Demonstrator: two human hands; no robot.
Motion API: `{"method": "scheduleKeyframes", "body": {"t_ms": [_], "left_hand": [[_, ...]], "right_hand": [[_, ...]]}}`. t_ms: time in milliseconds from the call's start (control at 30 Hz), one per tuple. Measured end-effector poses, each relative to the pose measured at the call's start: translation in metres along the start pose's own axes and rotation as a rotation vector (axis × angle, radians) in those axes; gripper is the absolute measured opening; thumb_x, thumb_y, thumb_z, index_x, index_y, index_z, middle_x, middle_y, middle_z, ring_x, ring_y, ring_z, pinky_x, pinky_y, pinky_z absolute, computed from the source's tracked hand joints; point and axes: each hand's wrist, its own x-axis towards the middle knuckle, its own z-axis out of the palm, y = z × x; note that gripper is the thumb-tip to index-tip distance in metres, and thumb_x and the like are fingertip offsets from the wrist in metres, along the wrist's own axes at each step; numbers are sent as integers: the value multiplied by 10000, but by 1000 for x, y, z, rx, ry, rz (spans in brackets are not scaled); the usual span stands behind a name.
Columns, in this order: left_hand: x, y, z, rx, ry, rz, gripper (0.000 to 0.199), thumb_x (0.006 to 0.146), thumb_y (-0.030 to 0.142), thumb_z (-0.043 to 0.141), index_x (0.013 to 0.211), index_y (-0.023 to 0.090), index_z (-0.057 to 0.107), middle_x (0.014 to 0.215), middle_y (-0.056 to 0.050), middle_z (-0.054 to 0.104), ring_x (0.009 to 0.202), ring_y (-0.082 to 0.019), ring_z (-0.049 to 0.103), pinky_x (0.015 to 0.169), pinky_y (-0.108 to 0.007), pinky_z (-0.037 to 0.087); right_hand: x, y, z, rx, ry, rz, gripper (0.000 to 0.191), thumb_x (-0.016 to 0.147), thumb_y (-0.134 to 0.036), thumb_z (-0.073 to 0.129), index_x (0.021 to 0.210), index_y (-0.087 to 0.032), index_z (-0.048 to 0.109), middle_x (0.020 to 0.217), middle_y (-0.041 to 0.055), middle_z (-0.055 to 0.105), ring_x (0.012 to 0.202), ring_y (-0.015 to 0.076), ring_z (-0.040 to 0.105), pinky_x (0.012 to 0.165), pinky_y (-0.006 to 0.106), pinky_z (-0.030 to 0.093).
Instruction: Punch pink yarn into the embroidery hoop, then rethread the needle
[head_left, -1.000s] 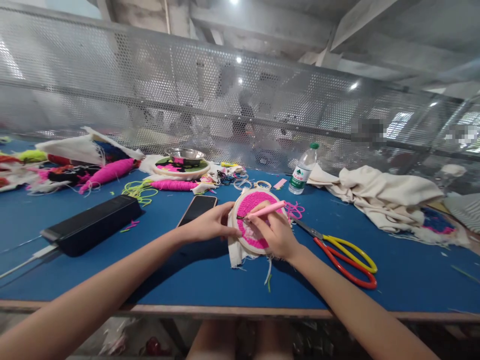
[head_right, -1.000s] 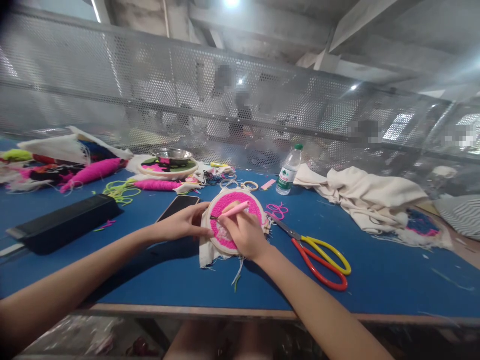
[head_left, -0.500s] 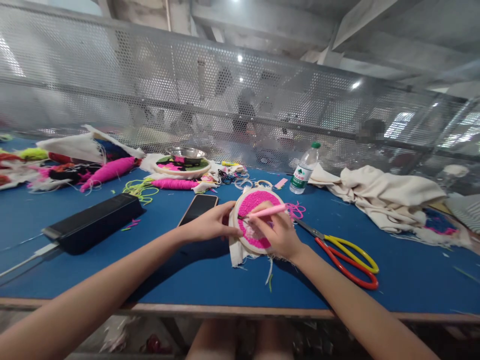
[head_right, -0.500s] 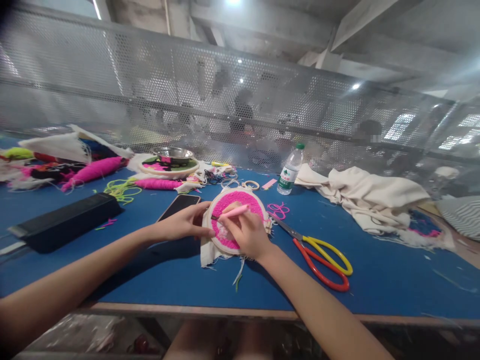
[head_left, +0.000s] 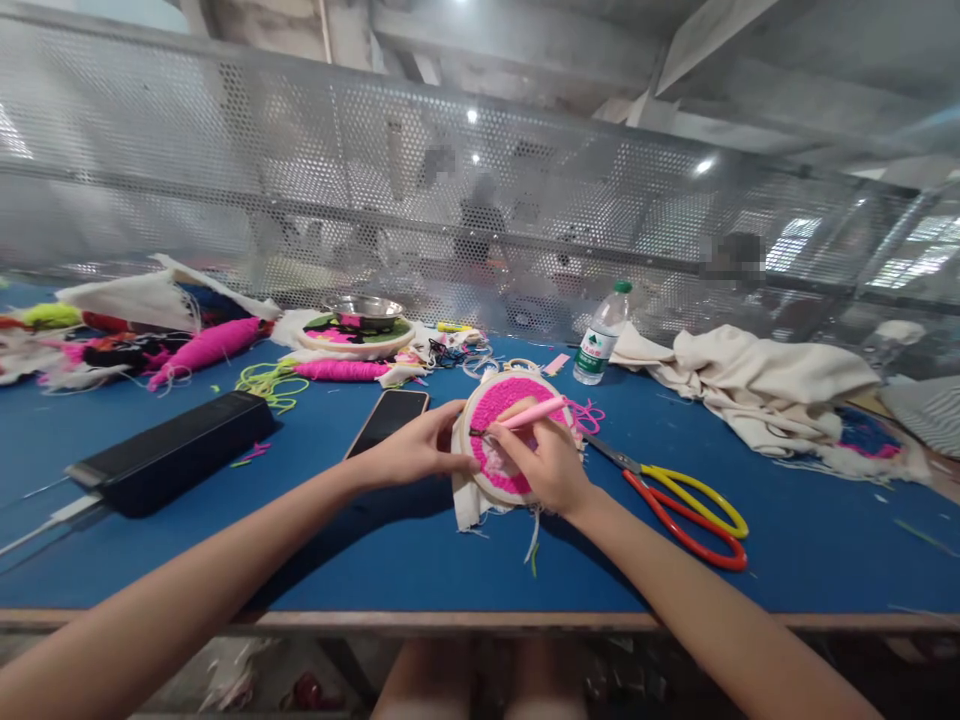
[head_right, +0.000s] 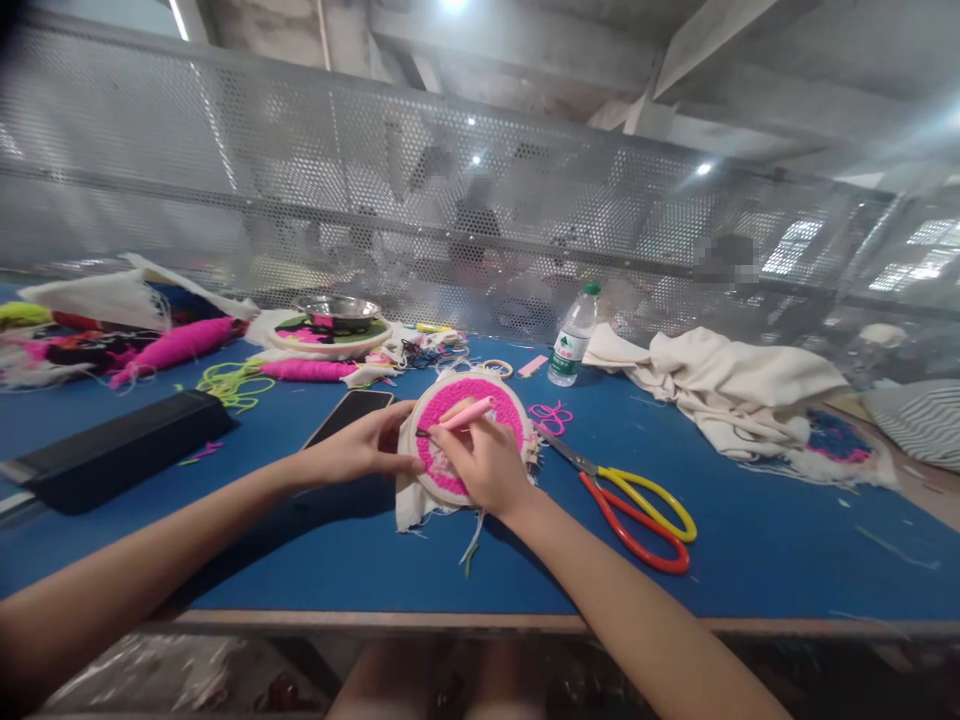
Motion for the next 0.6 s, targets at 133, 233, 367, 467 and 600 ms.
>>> {"method": "scheduleKeyframes", "body": {"t_ms": [133, 233, 367, 467, 600], "left_hand": [[0, -3, -1, -1, -7, 3, 560, 714, 301, 750, 1177, 163, 467, 893, -3, 552, 660, -103, 524, 527, -219, 467], [1, -3, -1, -6, -7, -4, 570, 709, 297, 752, 1184, 163, 468, 883, -2, 557, 648, -101, 523, 527, -219, 462], [0, -1, -1, -9, 7, -6, 589, 693, 300, 760, 1191, 161, 478, 876, -6, 572, 663, -115, 530, 532, -226, 457], [0, 0, -1, -5, 22, -12, 589, 684, 291, 763, 1189, 165, 490, 866, -3, 579, 686, -129, 543, 553, -238, 463], [-1, -1, 0, -5, 18, 16, 571, 690, 284, 759, 1184, 166, 497, 899, -19, 602, 775, -160, 578, 628, -262, 488]], "right_hand": [[0, 1, 0, 4, 52, 0, 138, 912, -345, 547, 898, -214, 588, 873, 35, 642, 779, 176, 643, 704, 311, 529], [1, 1, -1, 6, 60, -13, 135, 913, -336, 549, 887, -211, 590, 875, 39, 642, 788, 179, 637, 724, 317, 526], [1, 1, -1, -5, 66, -13, 149, 910, -341, 555, 854, -210, 598, 850, 44, 656, 807, 194, 642, 746, 334, 523], [1, 2, -1, -15, 77, -12, 145, 907, -338, 562, 857, -208, 604, 836, 45, 664, 829, 201, 644, 763, 341, 524], [1, 2, 0, -13, 78, -35, 134, 897, -333, 580, 852, -214, 619, 840, 36, 662, 795, 186, 643, 734, 328, 531]]}}
